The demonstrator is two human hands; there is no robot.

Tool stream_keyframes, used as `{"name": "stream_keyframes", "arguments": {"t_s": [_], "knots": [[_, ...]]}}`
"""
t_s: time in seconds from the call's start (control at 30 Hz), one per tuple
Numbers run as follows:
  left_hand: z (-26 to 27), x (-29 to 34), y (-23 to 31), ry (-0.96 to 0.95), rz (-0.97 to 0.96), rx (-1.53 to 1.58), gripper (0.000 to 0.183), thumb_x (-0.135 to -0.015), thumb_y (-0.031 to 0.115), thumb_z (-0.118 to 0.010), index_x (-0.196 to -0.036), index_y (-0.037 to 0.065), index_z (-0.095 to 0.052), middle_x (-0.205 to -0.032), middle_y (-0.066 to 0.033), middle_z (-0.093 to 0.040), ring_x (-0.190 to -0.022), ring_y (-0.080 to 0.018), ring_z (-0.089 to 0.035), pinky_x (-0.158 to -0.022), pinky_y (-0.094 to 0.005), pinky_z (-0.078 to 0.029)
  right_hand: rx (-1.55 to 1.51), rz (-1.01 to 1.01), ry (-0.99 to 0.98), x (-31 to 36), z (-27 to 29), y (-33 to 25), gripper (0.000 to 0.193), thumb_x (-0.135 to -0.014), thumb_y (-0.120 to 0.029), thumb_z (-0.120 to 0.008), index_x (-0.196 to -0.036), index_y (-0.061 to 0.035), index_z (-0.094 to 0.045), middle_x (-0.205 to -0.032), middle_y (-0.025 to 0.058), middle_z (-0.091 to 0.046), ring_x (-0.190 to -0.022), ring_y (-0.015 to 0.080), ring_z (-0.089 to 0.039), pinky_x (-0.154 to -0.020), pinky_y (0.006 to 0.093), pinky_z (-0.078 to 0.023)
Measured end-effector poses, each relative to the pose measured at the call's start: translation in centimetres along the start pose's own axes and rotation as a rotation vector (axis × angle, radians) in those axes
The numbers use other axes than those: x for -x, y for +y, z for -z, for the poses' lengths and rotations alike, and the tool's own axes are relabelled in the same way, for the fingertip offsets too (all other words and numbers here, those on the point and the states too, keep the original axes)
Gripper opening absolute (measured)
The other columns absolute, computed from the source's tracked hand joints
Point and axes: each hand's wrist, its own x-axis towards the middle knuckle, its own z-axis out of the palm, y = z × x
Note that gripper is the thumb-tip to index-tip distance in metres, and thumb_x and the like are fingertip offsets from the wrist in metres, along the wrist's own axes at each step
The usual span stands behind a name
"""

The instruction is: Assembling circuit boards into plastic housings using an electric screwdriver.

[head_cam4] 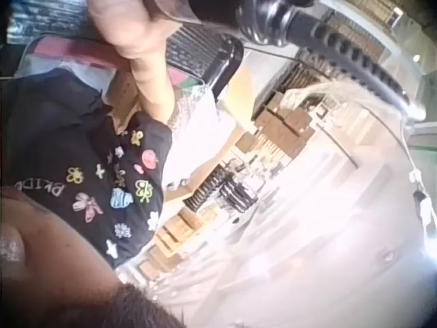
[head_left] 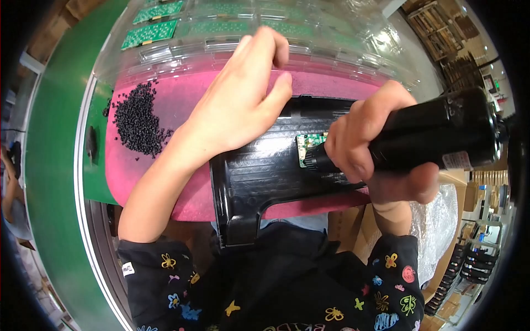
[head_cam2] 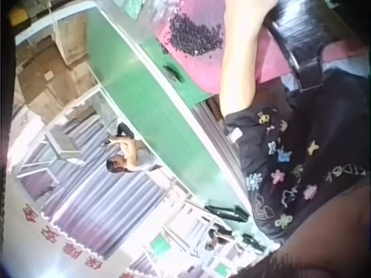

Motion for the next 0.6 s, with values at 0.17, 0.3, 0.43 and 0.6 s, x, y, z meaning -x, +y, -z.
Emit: {"name": "stream_keyframes", "arguments": {"t_s": [0.17,0.3,0.43,0.6], "knots": [[-0.2,0.5,-0.1,-0.277,0.05,-0.312,0.026,-0.087,0.015,-0.065,-0.105,-0.001,-0.054,-0.096,-0.0169,-0.06,-0.094,-0.0336,-0.06,-0.086,-0.0412,-0.048,-0.65,-0.108,0.215,-2.0,4.5,0.7,0.033,-0.096,-0.032,-0.059,-0.104,-0.0011,-0.05,-0.075,0.0005,-0.053,-0.067,0.0133,-0.055,-0.066,0.027,-0.044],[-0.4,0.9,-0.6,-0.352,0.04,-0.399,0.026,-0.087,0.015,-0.065,-0.105,-0.002,-0.057,-0.098,-0.0195,-0.062,-0.097,-0.0385,-0.06,-0.086,-0.0444,-0.048,-0.691,-0.098,0.603,-2.5,7.8,0.4,0.022,-0.091,-0.013,-0.064,-0.102,0.002,-0.051,-0.105,0.0121,-0.056,-0.103,0.0237,-0.058,-0.099,0.0381,-0.048],[-0.4,1.0,-0.7,-0.393,0.073,-0.432,0.024,-0.088,0.013,-0.062,-0.105,-0.003,-0.058,-0.098,-0.0212,-0.062,-0.098,-0.0417,-0.059,-0.085,-0.0466,-0.048,-0.139,0.008,0.432,-0.2,6.2,-0.5,0.031,-0.089,-0.009,-0.061,-0.116,0.0045,-0.053,-0.116,0.012,-0.057,-0.106,0.0215,-0.059,-0.094,0.0344,-0.049],[-0.6,-0.2,0.3,-0.433,0.054,-0.46,0.021,-0.088,0.01,-0.061,-0.104,-0.004,-0.059,-0.097,-0.0216,-0.061,-0.096,-0.0423,-0.058,-0.083,-0.0463,-0.048,0.869,0.267,-0.067,4.1,3.0,-8.6,0.026,-0.081,-0.008,-0.06,-0.1,0.0095,-0.063,-0.08,0.0136,-0.067,-0.07,0.0216,-0.065,-0.071,0.0329,-0.052]]}}
